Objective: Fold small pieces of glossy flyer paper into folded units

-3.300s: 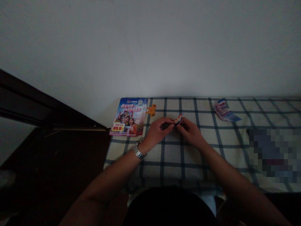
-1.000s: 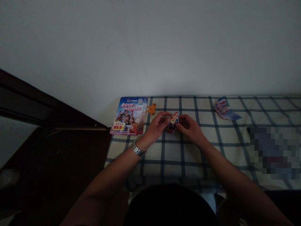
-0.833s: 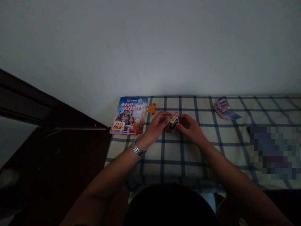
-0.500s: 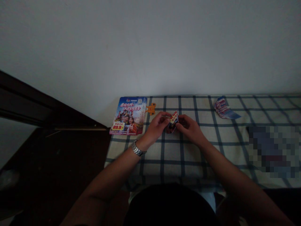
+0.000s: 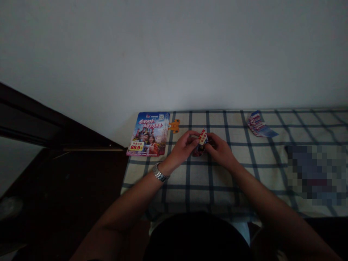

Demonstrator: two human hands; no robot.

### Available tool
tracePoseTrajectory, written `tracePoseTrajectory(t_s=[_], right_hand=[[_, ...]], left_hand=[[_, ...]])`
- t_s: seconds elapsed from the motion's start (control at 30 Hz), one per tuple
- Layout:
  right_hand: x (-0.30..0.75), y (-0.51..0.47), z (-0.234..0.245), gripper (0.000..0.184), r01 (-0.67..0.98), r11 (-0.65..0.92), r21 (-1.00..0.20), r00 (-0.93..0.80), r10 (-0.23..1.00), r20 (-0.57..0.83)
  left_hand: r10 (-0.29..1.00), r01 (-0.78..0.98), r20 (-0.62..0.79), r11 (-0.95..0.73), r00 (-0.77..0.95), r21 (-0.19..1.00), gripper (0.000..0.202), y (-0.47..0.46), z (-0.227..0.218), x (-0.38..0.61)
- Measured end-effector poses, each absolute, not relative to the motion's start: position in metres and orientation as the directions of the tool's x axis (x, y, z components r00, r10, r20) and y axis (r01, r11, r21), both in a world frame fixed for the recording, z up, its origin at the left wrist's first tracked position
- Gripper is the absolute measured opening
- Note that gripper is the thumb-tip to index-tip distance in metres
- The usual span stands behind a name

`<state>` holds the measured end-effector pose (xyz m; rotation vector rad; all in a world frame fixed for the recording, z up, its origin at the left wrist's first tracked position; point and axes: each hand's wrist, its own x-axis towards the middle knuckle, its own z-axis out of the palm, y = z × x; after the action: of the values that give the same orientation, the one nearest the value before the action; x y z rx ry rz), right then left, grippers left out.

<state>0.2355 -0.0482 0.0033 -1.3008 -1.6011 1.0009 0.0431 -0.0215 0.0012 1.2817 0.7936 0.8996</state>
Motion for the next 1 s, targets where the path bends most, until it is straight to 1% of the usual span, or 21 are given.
tracePoseTrajectory(t_s=[0.17,0.33,0.43,0.53,0.57,0.63,0.73,0.9,1.0], right_hand=[[0.234,-0.050,0.006,0.025,0.334,0.142,-0.932,-0.116,0.987,0.109],[0.235,-0.050,0.005,0.024,0.315,0.141,-0.938,-0.109,0.988,0.112],[0.235,-0.050,0.005,0.024,0.324,0.142,-0.935,-0.101,0.988,0.116],[0.235,-0.049,0.005,0.024,0.344,0.141,-0.929,-0.091,0.989,0.116],[0.235,-0.049,0.005,0.025,0.351,0.139,-0.926,-0.085,0.990,0.116],[0.236,-0.049,0.004,0.027,0.361,0.134,-0.923,-0.069,0.991,0.117],[0.236,-0.048,0.004,0.033,0.364,0.137,-0.921,-0.061,0.990,0.124],[0.237,-0.047,0.001,0.037,0.364,0.141,-0.921,-0.072,0.990,0.123],[0.236,-0.047,-0.001,0.037,0.338,0.134,-0.931,-0.074,0.991,0.115]], left_hand=[[0.895,-0.118,0.017,0.040,0.445,0.992,0.036,-0.020,0.000,0.041],[0.900,-0.162,-0.001,0.080,0.436,0.983,0.036,-0.017,-0.006,0.041],[0.908,-0.181,0.020,0.062,0.419,0.981,0.034,-0.017,-0.007,0.042],[0.907,-0.172,0.043,0.033,0.418,0.985,0.036,-0.018,-0.005,0.042],[0.909,-0.153,0.062,0.001,0.412,0.988,0.036,-0.018,-0.003,0.042],[0.914,-0.071,0.151,-0.135,0.377,0.988,0.027,-0.019,0.000,0.041],[0.896,0.046,0.251,-0.287,0.367,0.957,0.023,-0.020,0.004,0.039],[0.846,0.211,0.368,-0.469,0.385,0.858,0.025,-0.022,0.009,0.036],[0.835,0.280,0.392,-0.511,0.386,0.813,0.022,-0.023,0.012,0.034]])
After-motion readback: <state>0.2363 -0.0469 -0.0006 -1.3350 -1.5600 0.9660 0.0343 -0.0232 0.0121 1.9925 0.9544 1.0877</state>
